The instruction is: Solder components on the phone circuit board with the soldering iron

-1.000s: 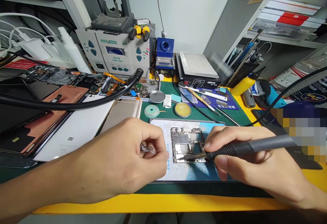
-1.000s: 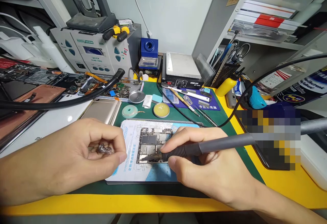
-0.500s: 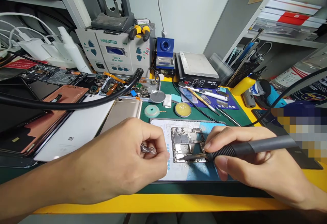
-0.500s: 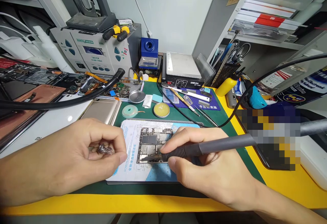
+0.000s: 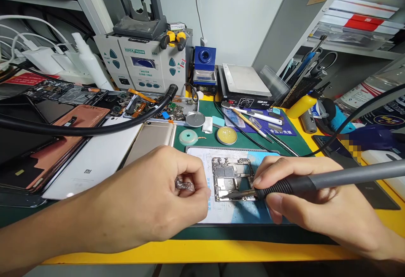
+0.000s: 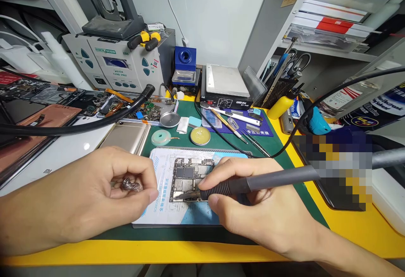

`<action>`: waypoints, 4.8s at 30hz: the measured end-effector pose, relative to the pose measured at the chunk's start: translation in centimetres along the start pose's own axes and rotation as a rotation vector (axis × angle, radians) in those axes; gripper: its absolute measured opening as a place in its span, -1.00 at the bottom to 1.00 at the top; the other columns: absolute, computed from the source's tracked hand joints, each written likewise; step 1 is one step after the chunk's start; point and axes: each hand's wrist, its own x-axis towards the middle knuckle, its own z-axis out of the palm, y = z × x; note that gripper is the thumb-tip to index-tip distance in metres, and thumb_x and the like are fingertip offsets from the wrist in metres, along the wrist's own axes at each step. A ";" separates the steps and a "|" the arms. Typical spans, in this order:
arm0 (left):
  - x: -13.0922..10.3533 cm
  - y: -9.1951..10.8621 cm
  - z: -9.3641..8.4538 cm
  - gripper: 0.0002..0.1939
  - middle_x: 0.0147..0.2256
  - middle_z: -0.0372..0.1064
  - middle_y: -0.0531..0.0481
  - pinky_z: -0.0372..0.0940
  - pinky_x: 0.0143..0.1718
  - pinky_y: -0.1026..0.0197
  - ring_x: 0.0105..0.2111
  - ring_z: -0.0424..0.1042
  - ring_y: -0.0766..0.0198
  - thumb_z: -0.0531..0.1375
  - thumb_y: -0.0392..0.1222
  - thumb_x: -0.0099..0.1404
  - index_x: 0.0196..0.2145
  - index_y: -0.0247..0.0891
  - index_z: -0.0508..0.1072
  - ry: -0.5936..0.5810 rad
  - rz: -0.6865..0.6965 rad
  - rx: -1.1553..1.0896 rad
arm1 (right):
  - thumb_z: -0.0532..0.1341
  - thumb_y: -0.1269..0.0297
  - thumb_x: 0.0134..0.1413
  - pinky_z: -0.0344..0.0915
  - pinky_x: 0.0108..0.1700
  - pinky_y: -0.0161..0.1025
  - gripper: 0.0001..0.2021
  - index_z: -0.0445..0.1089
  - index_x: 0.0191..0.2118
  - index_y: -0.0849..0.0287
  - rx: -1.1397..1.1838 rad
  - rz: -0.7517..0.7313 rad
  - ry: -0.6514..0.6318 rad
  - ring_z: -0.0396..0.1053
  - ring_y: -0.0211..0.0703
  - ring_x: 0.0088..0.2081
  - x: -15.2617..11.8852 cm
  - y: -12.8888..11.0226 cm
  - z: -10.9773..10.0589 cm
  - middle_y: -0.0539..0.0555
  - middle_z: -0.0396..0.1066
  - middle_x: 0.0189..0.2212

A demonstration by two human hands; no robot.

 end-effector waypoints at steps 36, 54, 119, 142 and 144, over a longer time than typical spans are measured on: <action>0.1 0.3 -0.3 -0.77 -0.55 0.21 0.17 0.02 -0.55 0.26 -0.51 0.03 0.32 0.44 0.00 0.24 -0.47 -0.11 0.55 0.002 -0.032 0.046 | 0.57 0.53 0.14 0.38 -0.47 -0.34 -0.73 0.96 -0.20 -0.02 0.021 0.012 -0.033 0.50 -0.25 -0.55 -0.3 0.3 0.0 0.01 0.74 -0.42; 0.0 0.6 -0.1 -0.78 -0.54 0.19 0.17 0.03 -0.57 0.27 -0.50 0.04 0.32 0.45 -0.01 0.22 -0.45 -0.12 0.57 0.018 -0.052 0.039 | 0.57 0.58 0.10 0.41 -0.47 -0.34 -0.70 0.95 -0.20 -0.02 0.040 -0.007 -0.028 0.53 -0.24 -0.55 0.0 0.1 0.2 0.00 0.76 -0.40; -0.4 -0.8 0.4 -0.81 -0.46 0.31 0.06 0.04 -0.58 0.25 -0.47 0.18 0.26 0.39 0.04 0.16 -0.47 -0.09 0.61 0.097 -0.131 0.067 | 0.70 0.25 0.00 0.17 -0.54 -0.36 -0.89 0.82 -0.35 0.02 0.056 0.290 0.139 0.36 -0.25 -0.58 0.1 -2.4 1.6 -0.03 0.56 -0.67; -1.0 1.8 1.1 -0.82 -0.45 0.19 0.10 -0.06 -0.54 0.21 -0.44 0.06 0.28 0.40 0.00 0.03 -0.49 -0.10 0.53 0.119 -0.245 -0.039 | 0.92 0.00 -0.15 0.33 -0.61 -0.35 -0.52 0.66 -0.56 -0.03 0.167 0.411 0.208 0.45 -0.20 -0.66 0.3 -4.1 2.7 0.01 0.64 -0.64; -1.0 1.8 1.1 -0.82 -0.47 0.18 0.11 -0.06 -0.54 0.22 -0.44 0.06 0.29 0.40 -0.01 0.03 -0.50 -0.11 0.53 0.129 -0.232 -0.041 | 0.93 -0.02 -0.15 0.33 -0.60 -0.34 -0.51 0.65 -0.56 -0.03 0.161 0.412 0.207 0.45 -0.19 -0.66 0.2 -4.1 2.7 0.01 0.64 -0.65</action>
